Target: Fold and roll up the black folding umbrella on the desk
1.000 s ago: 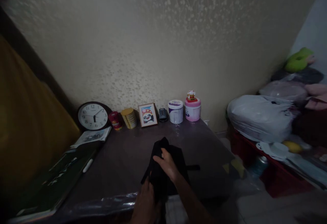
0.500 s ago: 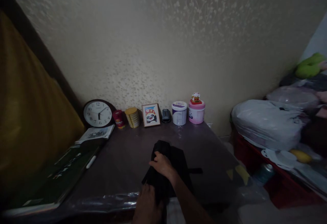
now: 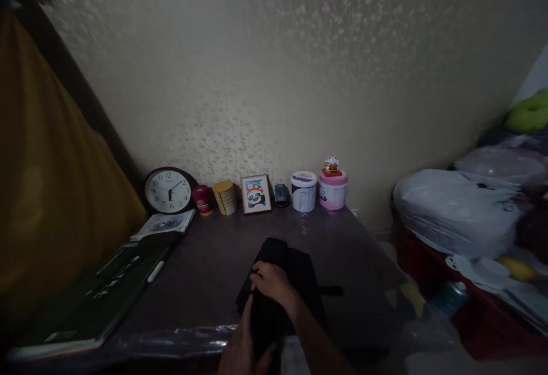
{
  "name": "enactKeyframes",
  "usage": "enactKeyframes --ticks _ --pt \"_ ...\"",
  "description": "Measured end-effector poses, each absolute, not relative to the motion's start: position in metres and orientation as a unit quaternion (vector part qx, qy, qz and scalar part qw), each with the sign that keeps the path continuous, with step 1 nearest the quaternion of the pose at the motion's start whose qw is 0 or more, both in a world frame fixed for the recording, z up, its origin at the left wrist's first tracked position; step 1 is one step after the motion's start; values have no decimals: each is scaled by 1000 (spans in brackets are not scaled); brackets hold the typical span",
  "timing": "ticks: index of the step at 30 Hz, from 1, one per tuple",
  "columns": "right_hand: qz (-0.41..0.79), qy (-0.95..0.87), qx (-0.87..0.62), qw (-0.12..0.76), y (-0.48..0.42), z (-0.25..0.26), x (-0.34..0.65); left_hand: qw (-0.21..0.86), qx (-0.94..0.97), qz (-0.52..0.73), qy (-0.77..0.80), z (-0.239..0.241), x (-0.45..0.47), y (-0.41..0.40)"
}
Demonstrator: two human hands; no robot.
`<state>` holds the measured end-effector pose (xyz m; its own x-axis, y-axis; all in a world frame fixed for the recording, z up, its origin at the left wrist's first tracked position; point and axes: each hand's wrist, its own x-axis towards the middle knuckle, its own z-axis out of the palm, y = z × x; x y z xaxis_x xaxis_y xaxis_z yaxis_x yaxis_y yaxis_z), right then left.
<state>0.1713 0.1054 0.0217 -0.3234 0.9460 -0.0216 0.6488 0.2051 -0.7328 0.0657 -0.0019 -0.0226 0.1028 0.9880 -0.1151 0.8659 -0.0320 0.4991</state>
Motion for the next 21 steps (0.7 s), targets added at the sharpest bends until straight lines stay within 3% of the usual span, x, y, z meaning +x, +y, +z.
enactKeyframes --ticks 6,11,21 --pt "338 -759 -481 280 99 15 179 177 711 48 679 -14 74 0" --pt "195 -782 -455 379 92 2 200 162 719 28 675 -15 76 1" --pt "122 -800 -491 322 162 -14 220 148 724 49 672 -20 76 4"
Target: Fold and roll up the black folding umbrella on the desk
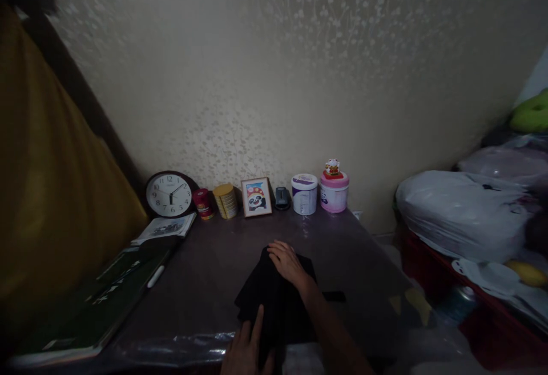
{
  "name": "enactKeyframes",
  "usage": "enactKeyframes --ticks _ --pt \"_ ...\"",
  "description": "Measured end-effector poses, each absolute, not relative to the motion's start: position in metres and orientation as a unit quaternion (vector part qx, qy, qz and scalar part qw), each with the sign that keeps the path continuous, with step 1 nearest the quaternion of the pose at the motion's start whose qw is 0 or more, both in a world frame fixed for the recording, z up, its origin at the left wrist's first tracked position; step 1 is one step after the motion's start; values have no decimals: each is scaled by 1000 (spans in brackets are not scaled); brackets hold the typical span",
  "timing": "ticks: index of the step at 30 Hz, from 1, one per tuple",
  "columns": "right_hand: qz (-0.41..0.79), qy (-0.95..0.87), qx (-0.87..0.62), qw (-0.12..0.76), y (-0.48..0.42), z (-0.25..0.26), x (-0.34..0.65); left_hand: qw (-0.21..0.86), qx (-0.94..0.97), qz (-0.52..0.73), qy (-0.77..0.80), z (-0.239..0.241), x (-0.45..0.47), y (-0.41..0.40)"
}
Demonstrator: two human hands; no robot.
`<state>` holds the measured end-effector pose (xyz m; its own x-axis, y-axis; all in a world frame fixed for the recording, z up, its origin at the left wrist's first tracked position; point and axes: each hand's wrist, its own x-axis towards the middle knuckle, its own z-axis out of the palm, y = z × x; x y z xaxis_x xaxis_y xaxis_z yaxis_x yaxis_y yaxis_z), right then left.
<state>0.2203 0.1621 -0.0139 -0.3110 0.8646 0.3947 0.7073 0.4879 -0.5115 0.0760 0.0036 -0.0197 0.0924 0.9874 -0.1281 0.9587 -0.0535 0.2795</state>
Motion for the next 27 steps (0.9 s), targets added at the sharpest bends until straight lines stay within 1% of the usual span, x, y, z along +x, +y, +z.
enactKeyframes --ticks 2,4,7,12,15,18,20,21,24,27 --pt "110 -788 -526 300 173 -14 219 147 721 45 676 -21 76 4" --pt "79 -771 -559 295 176 -13 215 143 722 44 676 -22 76 5" --pt "48 -775 -554 300 164 -14 206 142 724 53 673 -25 75 4" --pt "101 -827 -485 266 116 -13 188 146 728 72 666 -31 74 2" --pt "134 -847 -445 258 83 -9 183 168 733 80 654 -34 66 1" --pt "171 -844 -435 263 55 -5 179 225 750 125 609 -30 47 5" --pt "185 -841 -430 271 42 -5 177 299 768 152 546 -21 33 11" --pt "186 -842 -425 275 37 -6 177 319 757 168 545 -16 28 14" --pt "180 -847 -416 277 31 -14 175 283 730 260 565 -4 26 24" --pt "187 -848 -417 268 27 -21 175 302 721 307 542 -3 42 31"
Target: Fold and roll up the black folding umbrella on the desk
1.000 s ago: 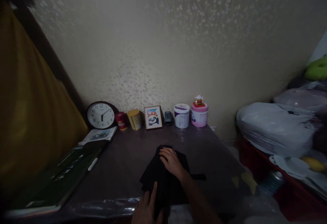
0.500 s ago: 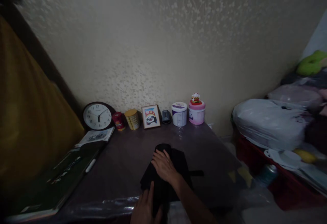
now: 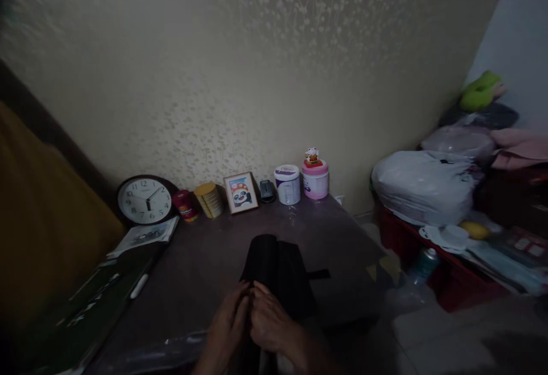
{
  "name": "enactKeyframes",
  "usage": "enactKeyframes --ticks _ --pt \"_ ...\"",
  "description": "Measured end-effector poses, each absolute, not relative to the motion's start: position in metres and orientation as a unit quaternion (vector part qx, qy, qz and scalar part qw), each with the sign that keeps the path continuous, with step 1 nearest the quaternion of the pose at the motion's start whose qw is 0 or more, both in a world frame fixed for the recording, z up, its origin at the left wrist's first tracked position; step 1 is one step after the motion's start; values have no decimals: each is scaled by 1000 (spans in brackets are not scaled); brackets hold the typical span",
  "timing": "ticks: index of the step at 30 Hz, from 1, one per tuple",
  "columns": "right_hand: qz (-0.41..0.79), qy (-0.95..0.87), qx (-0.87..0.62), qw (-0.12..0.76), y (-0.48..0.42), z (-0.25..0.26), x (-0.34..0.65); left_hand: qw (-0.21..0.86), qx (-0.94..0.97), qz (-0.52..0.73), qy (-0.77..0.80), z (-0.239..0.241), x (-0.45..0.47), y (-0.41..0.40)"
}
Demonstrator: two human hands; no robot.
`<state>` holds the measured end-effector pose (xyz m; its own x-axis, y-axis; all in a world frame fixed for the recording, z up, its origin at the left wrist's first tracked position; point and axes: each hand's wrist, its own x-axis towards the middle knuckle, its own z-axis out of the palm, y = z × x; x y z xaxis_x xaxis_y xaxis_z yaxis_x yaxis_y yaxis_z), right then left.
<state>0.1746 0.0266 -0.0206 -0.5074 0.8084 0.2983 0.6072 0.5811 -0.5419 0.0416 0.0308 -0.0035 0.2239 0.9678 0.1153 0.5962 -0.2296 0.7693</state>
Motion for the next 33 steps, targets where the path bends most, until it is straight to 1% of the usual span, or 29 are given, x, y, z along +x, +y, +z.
enactKeyframes --ticks 3,5,6,8,10,12,14,17,23,33 --pt "232 -843 -402 272 20 -16 180 357 705 274 548 -8 56 35" --pt "276 -821 -398 304 18 -9 192 375 699 258 551 -10 60 36" --pt "292 -795 -414 333 19 -6 200 374 701 254 552 -11 61 35" --pt "292 -712 -492 408 28 -4 223 348 714 249 554 -15 62 33" --pt "242 -595 -610 463 43 -9 249 294 733 246 561 -20 64 29" --pt "226 -552 -665 451 60 -20 273 235 756 238 563 -26 68 24" --pt "219 -531 -706 414 73 -33 289 190 775 222 561 -33 72 21" --pt "220 -522 -732 378 85 -45 297 153 782 203 569 -38 76 17" --pt "238 -532 -722 373 91 -38 294 125 779 192 583 -40 79 16" --pt "227 -543 -719 369 100 -35 283 98 785 162 590 -36 81 14"
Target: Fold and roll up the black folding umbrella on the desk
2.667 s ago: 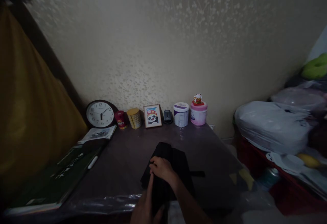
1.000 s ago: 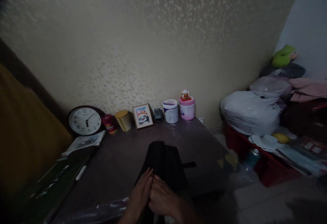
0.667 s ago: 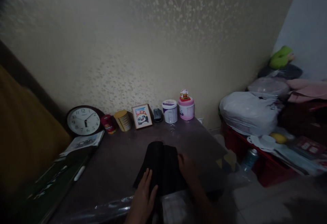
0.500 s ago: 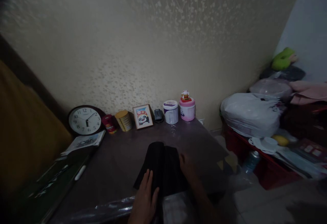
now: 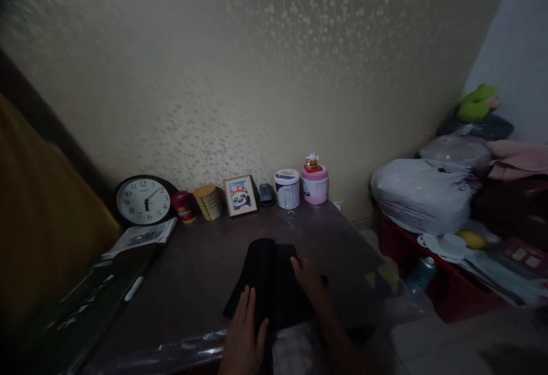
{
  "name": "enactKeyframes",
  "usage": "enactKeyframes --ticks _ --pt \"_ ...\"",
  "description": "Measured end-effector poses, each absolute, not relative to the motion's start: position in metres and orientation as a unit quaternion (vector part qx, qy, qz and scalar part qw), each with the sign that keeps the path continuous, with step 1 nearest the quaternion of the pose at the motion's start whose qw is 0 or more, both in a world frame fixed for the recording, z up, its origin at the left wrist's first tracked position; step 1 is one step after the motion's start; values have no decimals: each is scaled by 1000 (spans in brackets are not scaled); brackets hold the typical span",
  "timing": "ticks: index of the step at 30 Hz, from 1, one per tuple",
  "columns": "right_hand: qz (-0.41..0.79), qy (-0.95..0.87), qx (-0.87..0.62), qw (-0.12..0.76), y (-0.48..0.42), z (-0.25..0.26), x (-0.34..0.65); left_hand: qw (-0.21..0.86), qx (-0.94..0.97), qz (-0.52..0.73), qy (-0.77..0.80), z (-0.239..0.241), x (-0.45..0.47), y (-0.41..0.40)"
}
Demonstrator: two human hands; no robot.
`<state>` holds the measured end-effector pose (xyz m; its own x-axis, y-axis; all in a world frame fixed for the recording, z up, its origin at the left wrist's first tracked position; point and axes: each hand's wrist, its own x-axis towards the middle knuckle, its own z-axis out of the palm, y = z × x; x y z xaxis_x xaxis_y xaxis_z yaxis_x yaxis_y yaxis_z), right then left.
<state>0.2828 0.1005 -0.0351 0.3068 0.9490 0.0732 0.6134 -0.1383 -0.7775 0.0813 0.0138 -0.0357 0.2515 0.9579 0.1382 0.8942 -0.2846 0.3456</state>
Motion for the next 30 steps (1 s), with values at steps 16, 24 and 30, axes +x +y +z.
enactKeyframes --ticks 16,24,30 --pt "307 -566 -579 500 113 14 245 69 776 217 588 -56 80 17" --pt "319 -571 -614 442 138 7 200 62 790 217 570 -67 73 21" --pt "292 -597 -655 359 141 9 174 24 793 221 567 -64 71 21"
